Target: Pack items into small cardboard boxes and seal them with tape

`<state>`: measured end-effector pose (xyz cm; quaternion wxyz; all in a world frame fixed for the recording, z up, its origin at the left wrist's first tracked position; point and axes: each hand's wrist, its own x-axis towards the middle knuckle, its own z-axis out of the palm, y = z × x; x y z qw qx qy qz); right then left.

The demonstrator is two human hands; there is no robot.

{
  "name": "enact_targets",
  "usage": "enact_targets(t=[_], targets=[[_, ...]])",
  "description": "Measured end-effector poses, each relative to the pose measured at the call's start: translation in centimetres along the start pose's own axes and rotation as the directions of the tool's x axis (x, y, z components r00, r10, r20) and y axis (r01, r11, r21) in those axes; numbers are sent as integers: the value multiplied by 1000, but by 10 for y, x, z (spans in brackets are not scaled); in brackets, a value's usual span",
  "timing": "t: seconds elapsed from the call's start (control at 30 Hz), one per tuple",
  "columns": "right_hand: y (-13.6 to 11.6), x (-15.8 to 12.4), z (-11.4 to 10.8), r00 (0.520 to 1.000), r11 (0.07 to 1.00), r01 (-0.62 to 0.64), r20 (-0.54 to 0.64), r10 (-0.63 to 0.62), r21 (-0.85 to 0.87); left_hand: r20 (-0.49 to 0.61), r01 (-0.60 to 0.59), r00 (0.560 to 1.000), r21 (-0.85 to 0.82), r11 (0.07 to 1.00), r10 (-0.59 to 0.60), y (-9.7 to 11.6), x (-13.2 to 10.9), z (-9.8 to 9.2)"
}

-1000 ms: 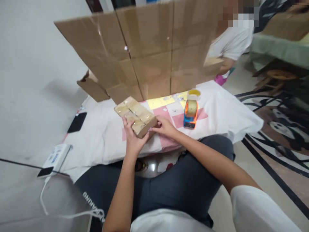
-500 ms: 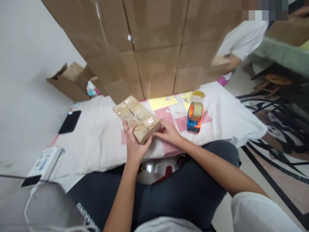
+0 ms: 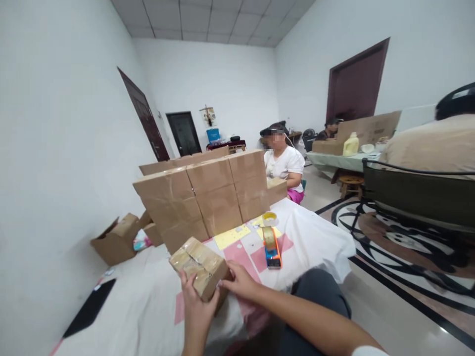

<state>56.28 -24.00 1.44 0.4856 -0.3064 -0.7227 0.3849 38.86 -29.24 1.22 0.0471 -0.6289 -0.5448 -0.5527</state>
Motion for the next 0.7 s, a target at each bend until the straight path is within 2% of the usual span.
enact_targets(t=[0.1, 0.17, 0.27, 0.33, 0.37, 0.43, 0.47, 0.53, 0.6, 0.63, 0.7], targets=[[-12, 2, -2, 999, 998, 34, -16, -33, 47, 5, -5, 1000, -16, 1000, 5, 9, 4, -6], [-29, 5, -13, 996, 997, 75, -41, -74, 28, -7, -55, 998, -34, 998, 55, 26, 16, -11], [-60, 7, -52, 979, 989, 141, -139, -146, -42, -26, -144, 990, -105, 984, 142, 74, 46, -6], [-78, 2, -95, 954, 983, 148, -246, -171, -108, 1, -185, 982, -191, 964, 189, 118, 67, 16], [-85, -4, -121, 935, 980, 138, -308, -178, -146, 6, -215, 975, -246, 945, 224, 142, 76, 33], [-89, -21, -179, 877, 972, 86, -447, -179, -219, 62, -239, 958, -360, 902, 279, 189, 87, 81], [-86, -31, -210, 855, 967, 31, -495, -155, -251, 101, -232, 949, -425, 875, 300, 211, 89, 110], [-70, -54, -270, 777, 950, -85, -617, -126, -301, 217, -158, 925, -527, 835, 311, 247, 86, 173], [-40, -73, -321, 708, 924, -198, -700, -96, -327, 383, -31, 879, -550, 834, 285, 270, 77, 235], [-22, -80, -341, 694, 910, -250, -716, -69, -330, 468, 28, 843, -530, 847, 265, 275, 72, 263], [18, -86, -369, 708, 903, -315, -706, 19, -292, 608, 133, 767, -464, 876, 205, 276, 63, 309]])
